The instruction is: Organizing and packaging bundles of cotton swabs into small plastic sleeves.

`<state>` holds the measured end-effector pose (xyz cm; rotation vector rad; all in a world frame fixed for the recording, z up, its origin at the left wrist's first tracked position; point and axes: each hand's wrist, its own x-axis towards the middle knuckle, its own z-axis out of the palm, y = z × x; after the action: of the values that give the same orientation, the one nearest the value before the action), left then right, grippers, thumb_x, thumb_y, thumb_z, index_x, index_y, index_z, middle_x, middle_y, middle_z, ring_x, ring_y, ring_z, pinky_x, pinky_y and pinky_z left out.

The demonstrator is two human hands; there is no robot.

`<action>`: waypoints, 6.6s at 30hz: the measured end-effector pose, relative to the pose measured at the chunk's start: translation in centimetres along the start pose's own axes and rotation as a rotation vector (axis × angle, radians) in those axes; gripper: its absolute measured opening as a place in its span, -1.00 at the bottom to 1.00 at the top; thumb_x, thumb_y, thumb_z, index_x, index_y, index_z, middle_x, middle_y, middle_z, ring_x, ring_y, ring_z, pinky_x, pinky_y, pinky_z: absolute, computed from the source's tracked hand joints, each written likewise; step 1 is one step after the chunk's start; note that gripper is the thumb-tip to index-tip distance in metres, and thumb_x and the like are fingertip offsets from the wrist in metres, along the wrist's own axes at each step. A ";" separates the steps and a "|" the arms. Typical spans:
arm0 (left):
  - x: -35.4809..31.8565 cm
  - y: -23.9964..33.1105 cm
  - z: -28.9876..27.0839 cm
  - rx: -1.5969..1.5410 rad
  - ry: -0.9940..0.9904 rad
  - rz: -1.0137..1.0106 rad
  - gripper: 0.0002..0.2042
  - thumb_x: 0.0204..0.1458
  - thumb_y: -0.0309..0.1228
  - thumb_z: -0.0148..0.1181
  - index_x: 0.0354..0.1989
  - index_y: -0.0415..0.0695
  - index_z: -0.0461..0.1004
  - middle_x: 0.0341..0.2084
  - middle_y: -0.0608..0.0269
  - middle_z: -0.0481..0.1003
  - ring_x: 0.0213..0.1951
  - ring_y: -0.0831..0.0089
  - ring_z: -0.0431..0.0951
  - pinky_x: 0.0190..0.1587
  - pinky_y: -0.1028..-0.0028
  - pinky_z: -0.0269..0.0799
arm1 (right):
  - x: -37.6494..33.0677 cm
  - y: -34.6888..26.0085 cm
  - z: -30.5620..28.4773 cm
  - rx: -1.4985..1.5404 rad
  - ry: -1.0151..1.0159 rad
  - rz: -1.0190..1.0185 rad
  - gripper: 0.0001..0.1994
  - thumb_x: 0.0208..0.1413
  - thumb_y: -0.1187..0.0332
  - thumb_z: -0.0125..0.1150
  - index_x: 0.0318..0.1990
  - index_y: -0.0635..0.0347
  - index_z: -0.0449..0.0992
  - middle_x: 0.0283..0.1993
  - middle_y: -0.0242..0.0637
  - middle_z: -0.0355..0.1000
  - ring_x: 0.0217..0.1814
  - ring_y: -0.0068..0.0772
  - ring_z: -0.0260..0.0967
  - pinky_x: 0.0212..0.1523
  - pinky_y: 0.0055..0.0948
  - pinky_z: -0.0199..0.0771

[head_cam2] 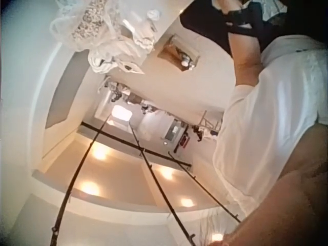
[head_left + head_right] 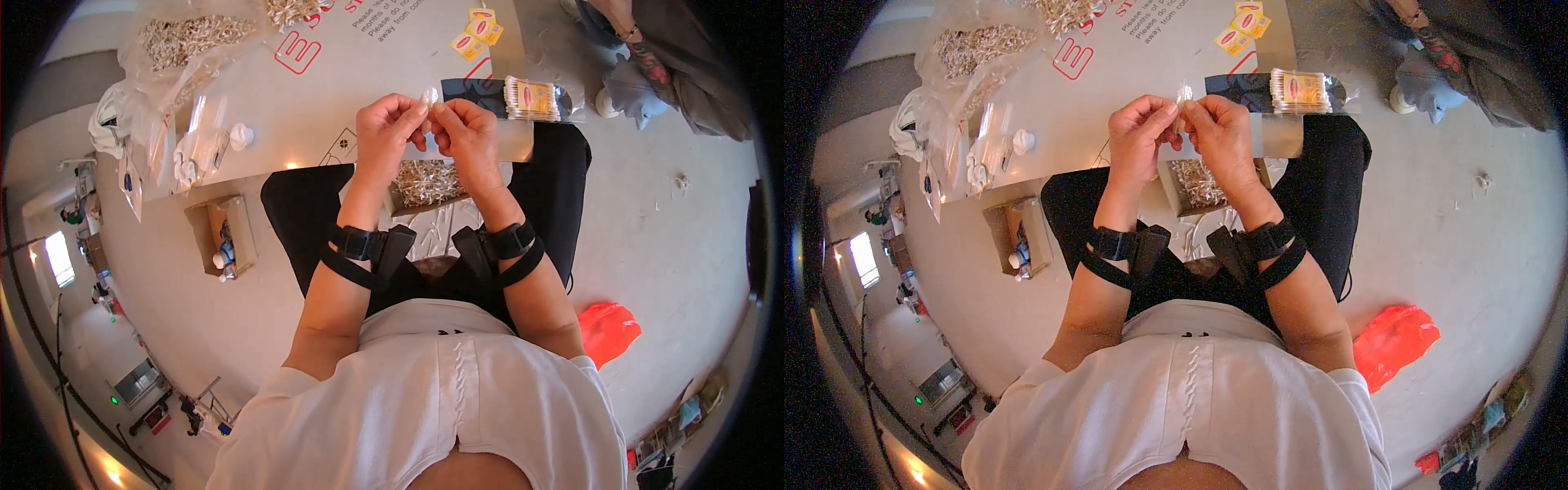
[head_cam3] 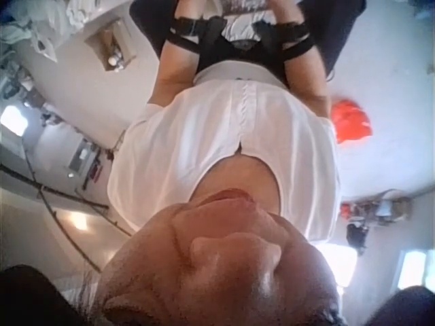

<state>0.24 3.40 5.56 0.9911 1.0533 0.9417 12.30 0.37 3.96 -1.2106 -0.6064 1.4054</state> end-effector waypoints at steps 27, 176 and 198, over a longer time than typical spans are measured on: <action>0.2 0.1 0.2 0.060 0.033 0.011 -0.88 0.01 -0.54 0.05 -0.51 -0.33 0.45 -0.66 0.26 0.43 -0.65 0.59 0.37 -0.62 0.60 0.32 | 0.8 0.3 0.0 -0.126 0.012 -0.069 -0.68 0.08 0.19 0.16 -0.60 0.19 0.40 -0.69 -0.52 0.24 -0.72 -0.80 0.05 -0.74 -0.74 0.00; 0.9 0.3 0.7 0.295 -0.009 0.036 -0.94 -0.10 -0.63 0.00 -0.44 -0.27 0.40 -0.67 0.34 0.43 -0.68 0.69 0.35 -0.66 0.65 0.26 | 2.4 -0.7 -0.9 -0.275 -0.030 -0.080 -0.68 0.03 0.31 0.14 -0.66 0.36 0.44 -0.74 -0.34 0.32 -0.72 -0.66 0.19 -0.71 -0.59 0.12; 1.2 0.5 1.1 0.245 -0.008 0.044 -0.92 0.04 -0.50 0.05 -0.44 -0.25 0.39 -0.67 0.32 0.42 -0.70 0.67 0.33 -0.66 0.65 0.25 | 3.0 -0.4 -1.4 -0.261 -0.096 -0.097 -0.76 0.00 0.42 0.03 -0.63 0.37 0.39 -0.72 -0.34 0.30 -0.67 -0.63 0.18 -0.66 -0.56 0.13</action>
<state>1.52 4.47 5.98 1.2229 1.1625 0.8568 14.20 2.84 2.84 -1.3038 -0.9270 1.3372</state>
